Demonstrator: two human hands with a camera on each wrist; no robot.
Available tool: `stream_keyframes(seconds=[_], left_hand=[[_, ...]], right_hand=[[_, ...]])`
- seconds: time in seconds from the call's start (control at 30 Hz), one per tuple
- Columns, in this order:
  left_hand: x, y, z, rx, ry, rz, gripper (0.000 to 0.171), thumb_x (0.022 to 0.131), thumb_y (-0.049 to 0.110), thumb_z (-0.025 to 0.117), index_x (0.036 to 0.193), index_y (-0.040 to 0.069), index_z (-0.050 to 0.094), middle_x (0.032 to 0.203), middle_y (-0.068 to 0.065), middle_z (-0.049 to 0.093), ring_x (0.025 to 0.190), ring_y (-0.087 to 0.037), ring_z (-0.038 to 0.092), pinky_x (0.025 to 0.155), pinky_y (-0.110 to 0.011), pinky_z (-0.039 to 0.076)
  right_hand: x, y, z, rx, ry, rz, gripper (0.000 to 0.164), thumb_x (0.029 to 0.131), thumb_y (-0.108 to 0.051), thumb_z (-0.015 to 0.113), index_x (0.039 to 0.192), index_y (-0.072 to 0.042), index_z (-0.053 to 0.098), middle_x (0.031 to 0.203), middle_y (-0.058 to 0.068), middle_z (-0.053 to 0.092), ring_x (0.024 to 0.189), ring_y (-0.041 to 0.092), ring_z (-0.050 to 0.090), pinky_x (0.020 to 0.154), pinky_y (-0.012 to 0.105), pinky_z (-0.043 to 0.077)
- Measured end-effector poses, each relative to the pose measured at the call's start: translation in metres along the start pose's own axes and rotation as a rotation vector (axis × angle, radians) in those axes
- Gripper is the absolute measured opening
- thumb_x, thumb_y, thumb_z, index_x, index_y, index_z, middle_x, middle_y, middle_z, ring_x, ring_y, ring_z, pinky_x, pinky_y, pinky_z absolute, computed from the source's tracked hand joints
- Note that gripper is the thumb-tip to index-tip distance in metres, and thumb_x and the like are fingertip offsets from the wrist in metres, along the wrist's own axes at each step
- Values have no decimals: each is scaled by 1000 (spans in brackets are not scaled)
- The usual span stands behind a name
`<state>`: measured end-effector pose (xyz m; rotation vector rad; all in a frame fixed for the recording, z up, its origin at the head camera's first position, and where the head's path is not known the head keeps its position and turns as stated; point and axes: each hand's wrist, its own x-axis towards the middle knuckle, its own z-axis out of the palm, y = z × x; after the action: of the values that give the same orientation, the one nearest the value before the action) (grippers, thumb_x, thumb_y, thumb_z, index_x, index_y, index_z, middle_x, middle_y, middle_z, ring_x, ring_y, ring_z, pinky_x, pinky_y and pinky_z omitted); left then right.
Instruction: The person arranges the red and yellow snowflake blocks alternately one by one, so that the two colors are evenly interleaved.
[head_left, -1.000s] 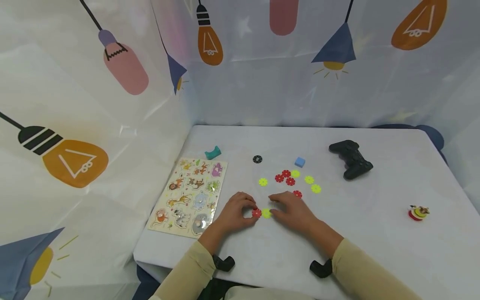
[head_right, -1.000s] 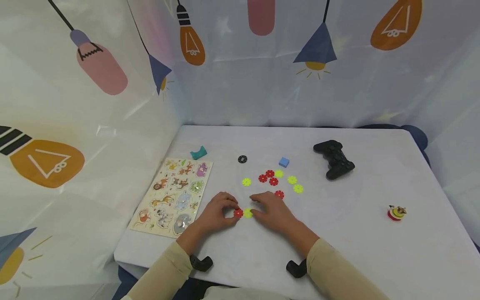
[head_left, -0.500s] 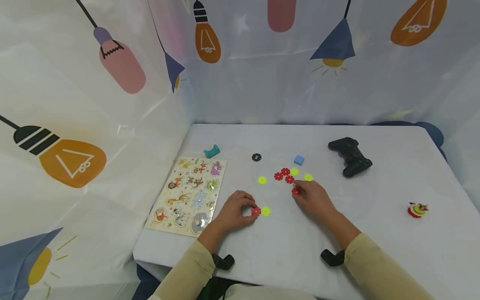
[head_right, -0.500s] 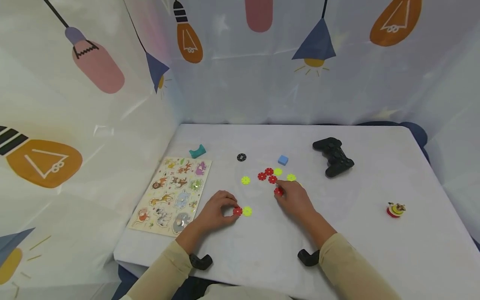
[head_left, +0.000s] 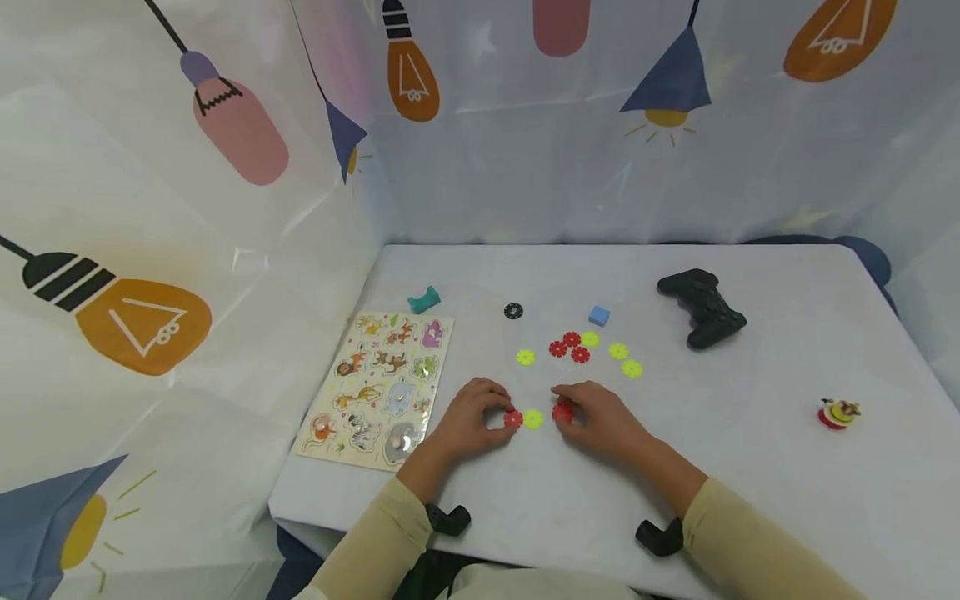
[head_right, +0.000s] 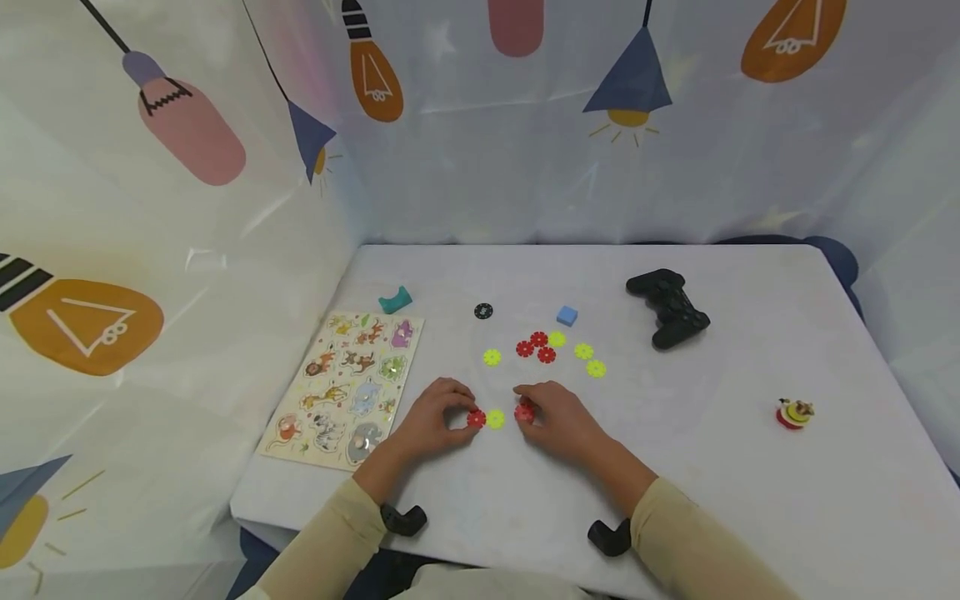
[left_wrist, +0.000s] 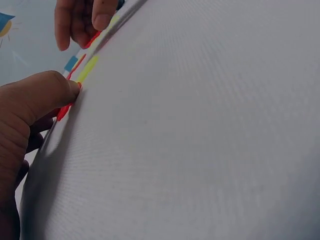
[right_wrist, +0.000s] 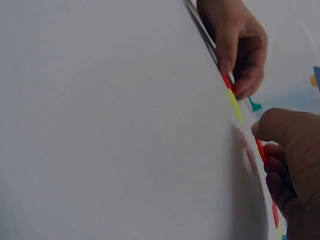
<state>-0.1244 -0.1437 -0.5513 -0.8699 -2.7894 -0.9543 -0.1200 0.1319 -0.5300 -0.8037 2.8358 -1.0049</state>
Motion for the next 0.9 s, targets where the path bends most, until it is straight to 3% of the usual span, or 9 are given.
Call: stream_keyframes(seconds=[0.17, 0.53, 0.77, 0.9], left_hand=[[1, 0, 0, -4, -5, 1, 25, 79, 35, 82, 99, 23, 72, 110, 12, 58, 109, -7, 50, 97, -28, 44], [1, -1, 0, 1, 7, 10, 25, 78, 34, 83, 98, 22, 73, 109, 12, 59, 109, -7, 50, 97, -29, 44], [0, 0, -1, 3, -5, 2, 25, 79, 34, 82, 99, 22, 73, 110, 12, 59, 110, -7, 50, 98, -29, 43], [1, 0, -2, 8, 5, 19, 24, 79, 33, 82, 99, 22, 73, 109, 11, 59, 108, -7, 50, 97, -29, 44]], right_hand=[[-1, -5, 11, -38, -9, -17, 59, 76, -27, 86, 130, -18, 64, 111, -6, 65, 99, 11, 58, 83, 31, 54], [-2, 0, 17, -28, 23, -128, 49, 80, -23, 83, 126, -16, 67, 112, -8, 66, 97, 9, 58, 84, 32, 53], [1, -2, 11, -30, 0, -58, 53, 80, -29, 83, 128, -17, 65, 116, -6, 66, 104, 12, 59, 87, 35, 53], [20, -3, -1, -30, 36, 10, 55, 80, -28, 83, 130, -16, 64, 121, -3, 65, 109, 18, 59, 88, 40, 54]])
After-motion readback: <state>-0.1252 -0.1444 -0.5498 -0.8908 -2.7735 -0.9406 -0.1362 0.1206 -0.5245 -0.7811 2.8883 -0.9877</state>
